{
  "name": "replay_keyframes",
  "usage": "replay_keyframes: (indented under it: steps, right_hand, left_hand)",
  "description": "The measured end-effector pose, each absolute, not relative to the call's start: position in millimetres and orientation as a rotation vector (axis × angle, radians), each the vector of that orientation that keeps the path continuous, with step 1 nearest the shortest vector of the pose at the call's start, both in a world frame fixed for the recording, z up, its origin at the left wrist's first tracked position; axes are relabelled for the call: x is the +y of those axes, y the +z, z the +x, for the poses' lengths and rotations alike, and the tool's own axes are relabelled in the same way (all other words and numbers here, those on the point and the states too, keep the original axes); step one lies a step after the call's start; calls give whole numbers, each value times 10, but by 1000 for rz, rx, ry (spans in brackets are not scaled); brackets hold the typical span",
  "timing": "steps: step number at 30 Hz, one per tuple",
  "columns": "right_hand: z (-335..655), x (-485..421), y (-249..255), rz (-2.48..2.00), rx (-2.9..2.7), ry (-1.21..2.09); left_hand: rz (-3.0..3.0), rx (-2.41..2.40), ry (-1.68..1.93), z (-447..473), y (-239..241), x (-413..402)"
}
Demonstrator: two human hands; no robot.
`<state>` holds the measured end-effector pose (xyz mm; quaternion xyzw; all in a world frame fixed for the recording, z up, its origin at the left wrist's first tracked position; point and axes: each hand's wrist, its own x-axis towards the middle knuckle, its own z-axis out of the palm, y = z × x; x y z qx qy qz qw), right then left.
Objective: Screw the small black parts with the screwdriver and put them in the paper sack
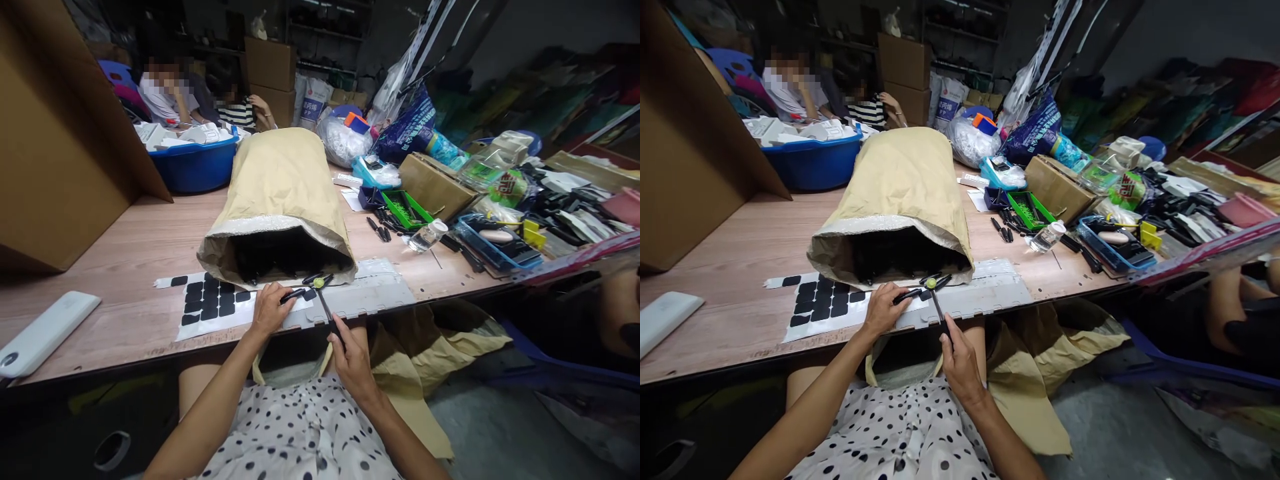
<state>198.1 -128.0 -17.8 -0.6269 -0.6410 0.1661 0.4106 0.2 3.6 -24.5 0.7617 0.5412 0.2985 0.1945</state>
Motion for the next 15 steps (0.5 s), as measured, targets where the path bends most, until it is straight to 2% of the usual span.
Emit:
replay_keyframes:
  steps: [15]
  right_hand:
    - [1908,-1224,-187,-1499,-1724,434]
  left_hand:
    - [2104,1525,819,12,-207,35]
